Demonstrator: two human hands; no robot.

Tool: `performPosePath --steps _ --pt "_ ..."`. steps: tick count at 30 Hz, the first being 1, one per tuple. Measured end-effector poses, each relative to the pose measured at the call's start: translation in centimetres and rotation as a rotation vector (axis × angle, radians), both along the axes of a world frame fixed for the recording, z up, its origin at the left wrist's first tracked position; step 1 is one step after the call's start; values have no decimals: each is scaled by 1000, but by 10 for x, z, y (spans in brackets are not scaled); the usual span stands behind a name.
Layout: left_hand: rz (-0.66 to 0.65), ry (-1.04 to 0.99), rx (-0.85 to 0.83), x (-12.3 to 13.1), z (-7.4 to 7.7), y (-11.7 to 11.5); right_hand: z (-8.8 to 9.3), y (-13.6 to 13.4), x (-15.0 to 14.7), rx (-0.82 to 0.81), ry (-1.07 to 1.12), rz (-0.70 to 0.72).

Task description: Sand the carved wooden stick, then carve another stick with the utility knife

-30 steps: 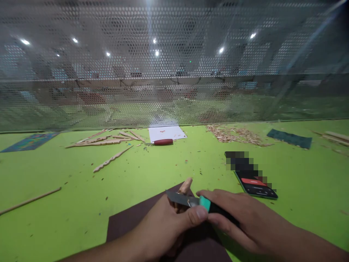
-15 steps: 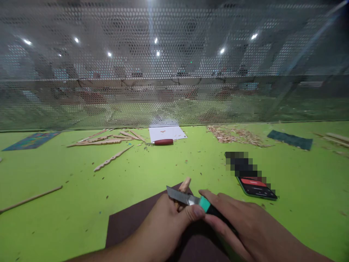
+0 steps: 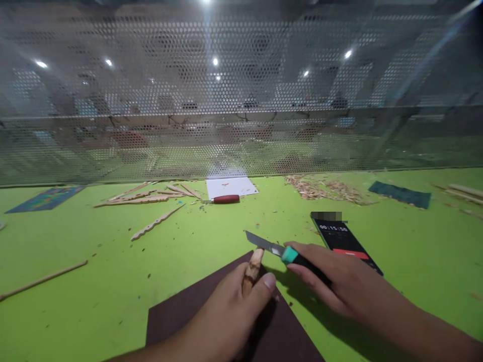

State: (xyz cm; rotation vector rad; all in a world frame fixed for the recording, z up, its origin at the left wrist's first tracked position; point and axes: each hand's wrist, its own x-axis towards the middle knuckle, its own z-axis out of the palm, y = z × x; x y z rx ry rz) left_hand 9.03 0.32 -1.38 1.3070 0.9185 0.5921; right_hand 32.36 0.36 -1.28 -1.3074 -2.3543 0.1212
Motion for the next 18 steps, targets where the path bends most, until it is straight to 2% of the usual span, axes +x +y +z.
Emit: performPosePath --steps 3,6,10,13,18 --pt "-24 -1 -115 -2 -7 -1 5 3 2 -111 24 73" --pt "-34 -60 -162 -1 -17 0 9 0 0 -194 50 131" --pt "81 -249 -115 2 -25 -1 13 -5 -3 -313 78 201" --pt "82 -343 -119 3 -26 -3 15 -6 -3 -350 82 219" --pt "94 -325 -128 5 -19 -4 14 -7 -4 -320 98 210"
